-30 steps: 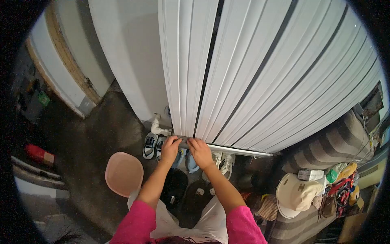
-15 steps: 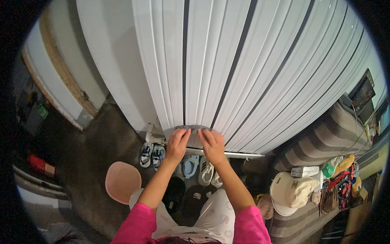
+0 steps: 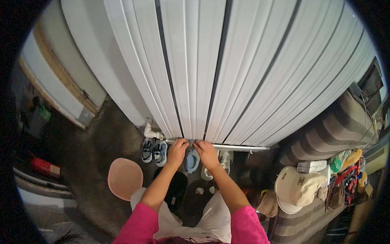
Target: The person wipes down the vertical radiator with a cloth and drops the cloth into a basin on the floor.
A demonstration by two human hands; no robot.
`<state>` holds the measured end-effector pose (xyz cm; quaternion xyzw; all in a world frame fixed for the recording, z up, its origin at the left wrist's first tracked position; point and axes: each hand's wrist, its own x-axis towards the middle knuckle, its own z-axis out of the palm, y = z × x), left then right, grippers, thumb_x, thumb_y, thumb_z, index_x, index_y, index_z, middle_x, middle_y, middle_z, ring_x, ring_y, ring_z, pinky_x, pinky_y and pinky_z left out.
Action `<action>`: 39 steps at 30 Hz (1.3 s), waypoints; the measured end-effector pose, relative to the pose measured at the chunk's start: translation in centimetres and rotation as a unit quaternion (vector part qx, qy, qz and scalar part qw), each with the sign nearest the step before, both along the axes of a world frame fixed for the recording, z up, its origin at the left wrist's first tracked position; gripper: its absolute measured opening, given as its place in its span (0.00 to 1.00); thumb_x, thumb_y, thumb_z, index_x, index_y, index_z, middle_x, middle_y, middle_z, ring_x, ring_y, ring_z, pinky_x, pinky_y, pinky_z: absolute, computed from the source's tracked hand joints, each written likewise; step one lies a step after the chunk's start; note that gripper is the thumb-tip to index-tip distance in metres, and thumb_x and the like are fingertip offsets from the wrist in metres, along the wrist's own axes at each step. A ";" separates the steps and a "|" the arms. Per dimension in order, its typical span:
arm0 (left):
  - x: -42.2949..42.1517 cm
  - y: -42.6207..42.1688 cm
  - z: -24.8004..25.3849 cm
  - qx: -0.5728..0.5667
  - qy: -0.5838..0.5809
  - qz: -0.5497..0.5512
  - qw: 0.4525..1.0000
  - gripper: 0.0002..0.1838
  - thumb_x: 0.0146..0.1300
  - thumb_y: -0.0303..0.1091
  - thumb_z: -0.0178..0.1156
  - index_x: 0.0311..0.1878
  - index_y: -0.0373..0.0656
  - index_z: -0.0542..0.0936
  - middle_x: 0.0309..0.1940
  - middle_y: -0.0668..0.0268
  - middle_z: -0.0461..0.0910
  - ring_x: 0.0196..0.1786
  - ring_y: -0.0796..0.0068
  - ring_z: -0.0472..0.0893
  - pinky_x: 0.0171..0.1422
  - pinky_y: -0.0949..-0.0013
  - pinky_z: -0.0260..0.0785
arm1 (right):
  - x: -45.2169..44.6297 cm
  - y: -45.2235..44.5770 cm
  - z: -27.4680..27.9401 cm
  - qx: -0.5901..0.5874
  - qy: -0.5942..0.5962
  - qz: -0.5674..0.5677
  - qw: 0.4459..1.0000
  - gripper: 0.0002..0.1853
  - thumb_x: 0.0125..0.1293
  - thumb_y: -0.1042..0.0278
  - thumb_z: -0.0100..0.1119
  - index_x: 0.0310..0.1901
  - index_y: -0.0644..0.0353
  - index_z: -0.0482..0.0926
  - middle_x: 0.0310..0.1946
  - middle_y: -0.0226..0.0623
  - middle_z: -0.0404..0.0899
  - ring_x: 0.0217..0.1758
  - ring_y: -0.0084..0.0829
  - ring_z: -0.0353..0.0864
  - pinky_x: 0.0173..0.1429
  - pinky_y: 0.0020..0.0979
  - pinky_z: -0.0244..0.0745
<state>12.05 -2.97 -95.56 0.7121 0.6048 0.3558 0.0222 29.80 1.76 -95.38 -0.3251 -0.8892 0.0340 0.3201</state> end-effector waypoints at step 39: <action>10.1 2.3 -0.2 0.012 0.161 -0.098 0.982 0.21 0.56 0.24 0.59 0.55 0.34 0.78 0.54 0.58 0.75 0.59 0.57 0.74 0.59 0.61 0.73 | 11.7 1.2 0.5 0.056 -0.079 -0.040 0.995 0.16 0.61 0.67 0.59 0.51 0.58 0.83 0.53 0.30 0.76 0.57 0.35 0.75 0.61 0.35 0.73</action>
